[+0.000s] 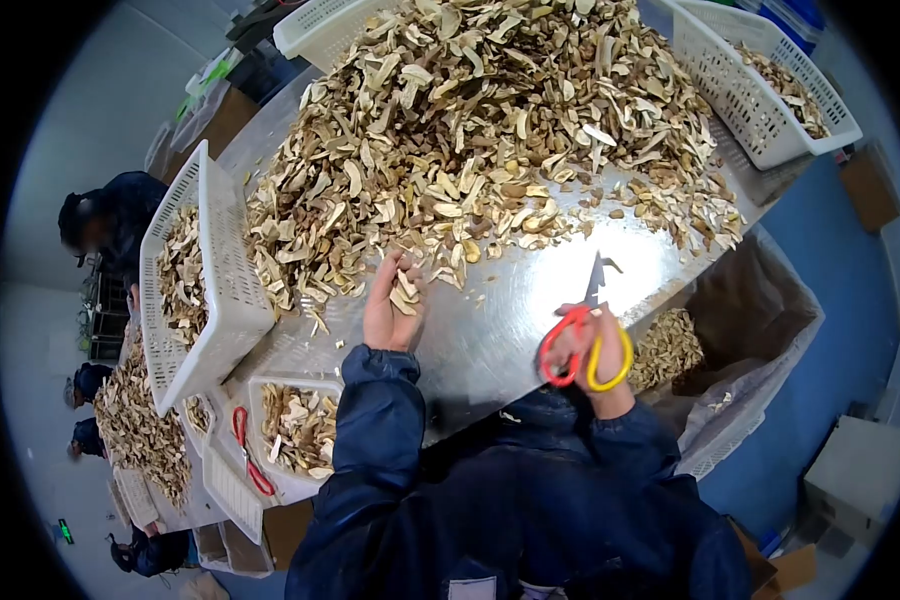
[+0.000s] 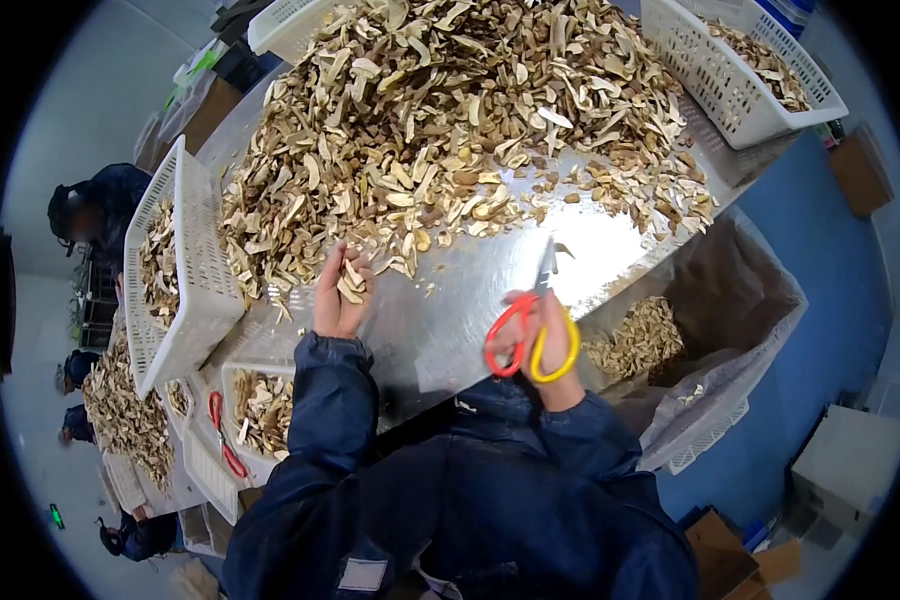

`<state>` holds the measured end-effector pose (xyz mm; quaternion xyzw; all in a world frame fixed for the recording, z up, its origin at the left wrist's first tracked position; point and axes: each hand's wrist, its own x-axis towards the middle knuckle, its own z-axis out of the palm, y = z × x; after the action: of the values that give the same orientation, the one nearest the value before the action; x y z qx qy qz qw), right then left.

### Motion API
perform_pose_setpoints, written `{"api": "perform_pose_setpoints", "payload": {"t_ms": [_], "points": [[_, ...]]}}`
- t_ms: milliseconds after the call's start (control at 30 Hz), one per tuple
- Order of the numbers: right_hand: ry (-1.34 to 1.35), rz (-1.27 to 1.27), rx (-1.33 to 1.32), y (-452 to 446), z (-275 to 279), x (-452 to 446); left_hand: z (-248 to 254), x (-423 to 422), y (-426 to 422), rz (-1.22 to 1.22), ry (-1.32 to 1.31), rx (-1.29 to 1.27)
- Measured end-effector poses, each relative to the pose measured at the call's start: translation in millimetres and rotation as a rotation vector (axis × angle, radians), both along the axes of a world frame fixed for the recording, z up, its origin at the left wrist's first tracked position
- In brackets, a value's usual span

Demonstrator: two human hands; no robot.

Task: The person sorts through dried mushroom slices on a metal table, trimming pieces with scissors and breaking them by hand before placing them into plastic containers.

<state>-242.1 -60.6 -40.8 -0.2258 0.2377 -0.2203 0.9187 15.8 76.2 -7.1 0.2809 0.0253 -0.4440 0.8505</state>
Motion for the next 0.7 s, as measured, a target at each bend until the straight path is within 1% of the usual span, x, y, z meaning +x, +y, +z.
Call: {"api": "perform_pose_setpoints", "payload": {"t_ms": [67,100,200,233,333,367,467,567,667,700], "points": [[-0.056,-0.221,-0.053,-11.6,5.1,-1.3,-25.2,25.9,5.1,-0.154,-0.222,0.001],[-0.091,-0.238,-0.119,-14.0,2.1,-1.7,-0.5,8.0,-11.3,-0.058,-0.502,0.496],[-0.021,-0.221,-0.251,-5.4,5.7,6.2,6.1,-13.2,-47.5,-0.094,-1.218,0.869],[-0.03,-0.214,-0.315,-1.1,7.1,8.0,-2.2,-14.4,-56.0,0.001,-1.497,0.873],[-0.009,-0.154,-0.456,2.9,2.5,7.3,-11.6,-20.6,-72.9,-0.049,-1.795,1.181],[-0.022,-0.156,-0.457,3.4,0.0,7.1,-12.2,-22.7,-76.8,0.001,-1.822,1.147],[-0.031,-0.171,-0.46,3.7,4.5,6.7,-15.3,-25.7,-78.6,-0.065,-1.87,1.056],[-0.036,-0.165,-0.435,2.3,1.1,6.2,-14.8,-15.4,-69.3,-0.236,-1.413,0.784],[-0.038,-0.165,-0.456,1.9,0.8,6.8,-7.2,4.6,-67.0,-0.336,-0.608,0.745],[-0.037,-0.165,-0.457,2.0,1.7,6.2,-0.3,5.2,-70.8,-0.392,-0.656,0.794]]}}
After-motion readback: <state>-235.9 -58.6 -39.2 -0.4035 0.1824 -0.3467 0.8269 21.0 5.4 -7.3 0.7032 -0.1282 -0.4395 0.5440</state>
